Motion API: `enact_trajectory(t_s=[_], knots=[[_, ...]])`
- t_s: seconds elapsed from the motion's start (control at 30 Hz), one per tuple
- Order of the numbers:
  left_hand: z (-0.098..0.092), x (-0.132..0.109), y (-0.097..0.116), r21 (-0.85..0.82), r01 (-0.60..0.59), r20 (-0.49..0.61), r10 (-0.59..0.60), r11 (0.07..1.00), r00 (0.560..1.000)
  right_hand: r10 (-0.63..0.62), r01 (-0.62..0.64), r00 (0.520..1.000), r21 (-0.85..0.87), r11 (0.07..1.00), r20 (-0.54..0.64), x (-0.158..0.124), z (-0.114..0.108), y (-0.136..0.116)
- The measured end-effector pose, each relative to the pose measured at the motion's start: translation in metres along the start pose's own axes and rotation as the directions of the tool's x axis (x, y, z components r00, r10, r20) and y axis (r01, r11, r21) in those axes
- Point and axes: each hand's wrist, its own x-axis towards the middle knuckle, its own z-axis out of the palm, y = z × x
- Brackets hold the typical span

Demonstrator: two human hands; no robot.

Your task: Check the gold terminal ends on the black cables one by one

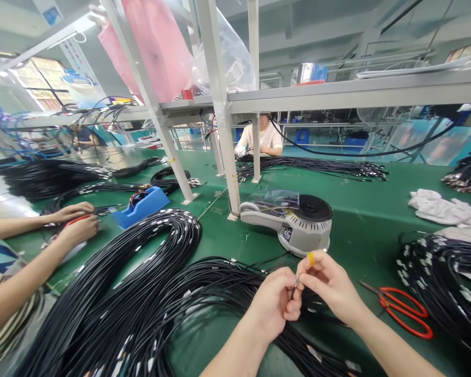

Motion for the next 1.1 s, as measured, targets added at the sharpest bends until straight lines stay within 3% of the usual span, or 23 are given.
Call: enact_trajectory(t_s=[0.13,0.27,0.37,0.5,0.87,1.1], knots=[[0.003,-0.002,-0.003,0.049,-0.098,-0.039,0.100,0.994,0.994,0.002,-0.003,0.999,-0.039,0.999,-0.033,0.002,-0.003,0.001],[0.005,-0.002,-0.002,0.172,-0.259,-0.145,0.285,0.950,0.948,0.006,-0.019,0.997,-0.166,0.986,-0.080,0.005,-0.010,0.001],[0.005,-0.001,0.001,0.224,-0.304,-0.200,0.349,0.926,0.915,0.019,-0.016,1.000,-0.342,0.940,0.006,0.003,-0.012,-0.001],[0.005,-0.001,0.001,0.313,-0.303,-0.206,0.376,0.900,0.903,0.027,0.021,0.994,-0.424,0.905,0.106,0.001,-0.008,0.000],[0.007,-0.004,-0.003,0.585,-0.256,-0.177,0.429,0.770,0.886,0.019,0.038,0.992,-0.431,0.901,0.126,0.003,-0.007,0.002],[0.005,-0.005,-0.006,0.671,-0.243,-0.160,0.456,0.701,0.875,0.009,0.042,0.994,-0.462,0.886,0.106,0.001,-0.008,0.003]])
